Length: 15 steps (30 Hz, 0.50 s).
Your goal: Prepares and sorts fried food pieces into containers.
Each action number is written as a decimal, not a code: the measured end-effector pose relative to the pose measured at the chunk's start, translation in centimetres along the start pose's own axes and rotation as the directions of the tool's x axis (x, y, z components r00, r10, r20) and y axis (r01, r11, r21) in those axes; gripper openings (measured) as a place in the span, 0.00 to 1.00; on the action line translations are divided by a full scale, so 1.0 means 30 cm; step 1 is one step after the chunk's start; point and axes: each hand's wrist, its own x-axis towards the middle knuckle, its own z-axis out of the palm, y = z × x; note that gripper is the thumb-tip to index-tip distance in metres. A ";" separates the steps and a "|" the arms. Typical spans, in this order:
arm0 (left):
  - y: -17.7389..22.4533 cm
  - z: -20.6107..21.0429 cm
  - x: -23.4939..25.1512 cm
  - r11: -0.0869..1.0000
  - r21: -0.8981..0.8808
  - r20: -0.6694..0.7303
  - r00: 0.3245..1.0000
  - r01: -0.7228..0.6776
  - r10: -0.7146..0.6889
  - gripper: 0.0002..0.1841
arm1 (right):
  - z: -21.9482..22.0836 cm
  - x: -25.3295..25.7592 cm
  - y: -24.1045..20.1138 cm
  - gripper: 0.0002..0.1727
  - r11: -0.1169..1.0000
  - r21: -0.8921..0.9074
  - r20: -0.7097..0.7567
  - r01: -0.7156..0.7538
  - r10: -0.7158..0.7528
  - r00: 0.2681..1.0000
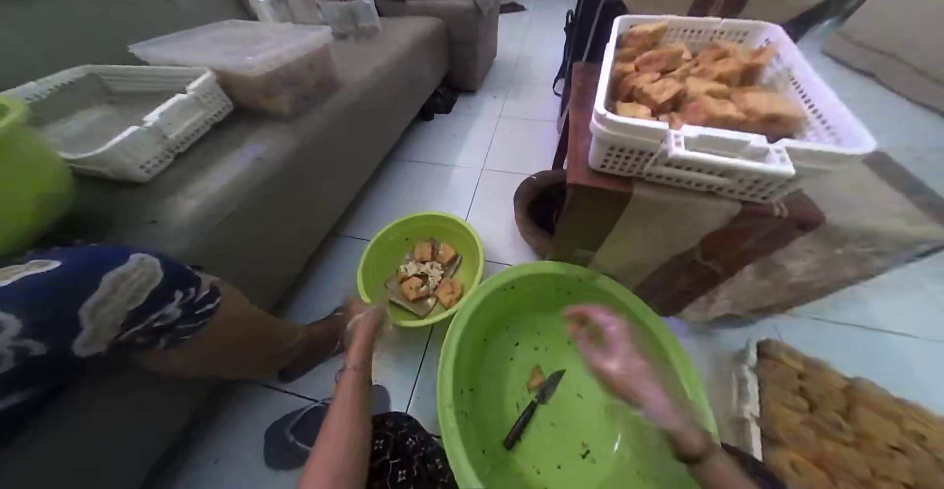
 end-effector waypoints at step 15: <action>-0.002 -0.068 -0.097 0.831 -0.551 -0.009 0.997 -0.074 0.083 0.22 | 0.465 -0.215 0.239 0.23 0.866 -0.435 0.530 0.249 0.023 0.848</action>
